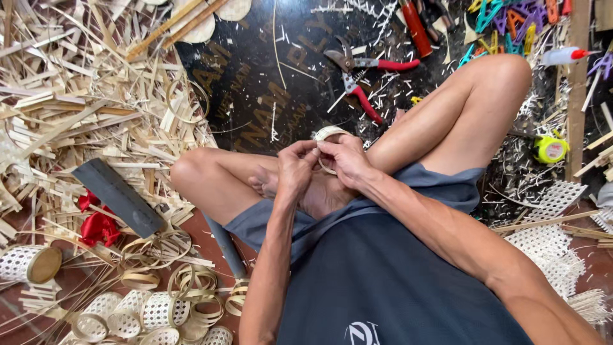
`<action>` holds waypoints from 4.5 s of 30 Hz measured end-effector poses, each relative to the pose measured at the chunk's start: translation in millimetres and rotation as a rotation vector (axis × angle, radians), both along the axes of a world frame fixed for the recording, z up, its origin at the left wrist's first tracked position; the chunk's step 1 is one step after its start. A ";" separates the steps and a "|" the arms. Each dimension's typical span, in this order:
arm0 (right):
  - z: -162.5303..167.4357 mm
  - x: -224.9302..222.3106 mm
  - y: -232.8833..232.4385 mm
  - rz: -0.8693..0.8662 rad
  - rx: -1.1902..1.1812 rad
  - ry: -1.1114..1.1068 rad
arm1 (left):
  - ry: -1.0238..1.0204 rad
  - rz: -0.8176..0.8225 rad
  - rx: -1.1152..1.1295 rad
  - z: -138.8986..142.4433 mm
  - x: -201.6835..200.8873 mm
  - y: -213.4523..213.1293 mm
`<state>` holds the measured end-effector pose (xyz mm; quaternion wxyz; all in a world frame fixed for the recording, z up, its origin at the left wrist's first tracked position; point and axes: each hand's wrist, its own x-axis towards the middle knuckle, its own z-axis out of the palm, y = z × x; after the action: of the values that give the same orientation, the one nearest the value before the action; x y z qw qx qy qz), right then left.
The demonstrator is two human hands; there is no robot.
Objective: The person sits on the floor weaving a perforated bamboo basket, tucking and tightening thin bamboo strips around the rim of the woven body. They then apply glue from a squeeze bottle along the rim and inside edge and place the finished basket onto a pile of completed baskets.
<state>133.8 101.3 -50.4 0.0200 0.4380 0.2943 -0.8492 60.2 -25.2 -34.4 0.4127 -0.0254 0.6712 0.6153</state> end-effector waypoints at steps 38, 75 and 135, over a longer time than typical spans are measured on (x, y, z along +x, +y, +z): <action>56.2 29.8 54.1 0.425 0.664 0.165 | -0.042 -0.004 -0.014 -13.1 0.1 -0.8; 40.9 26.2 106.3 0.855 0.976 0.096 | 0.093 -0.096 -0.055 -2.7 3.6 -4.0; 257.9 12.3 8.7 1.016 1.490 0.926 | 1.339 -0.541 -0.197 243.4 45.6 -97.4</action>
<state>146.2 110.0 207.4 -0.0156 -0.2106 0.8794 -0.4267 105.8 -122.6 208.9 0.0469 0.4862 0.8148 0.3122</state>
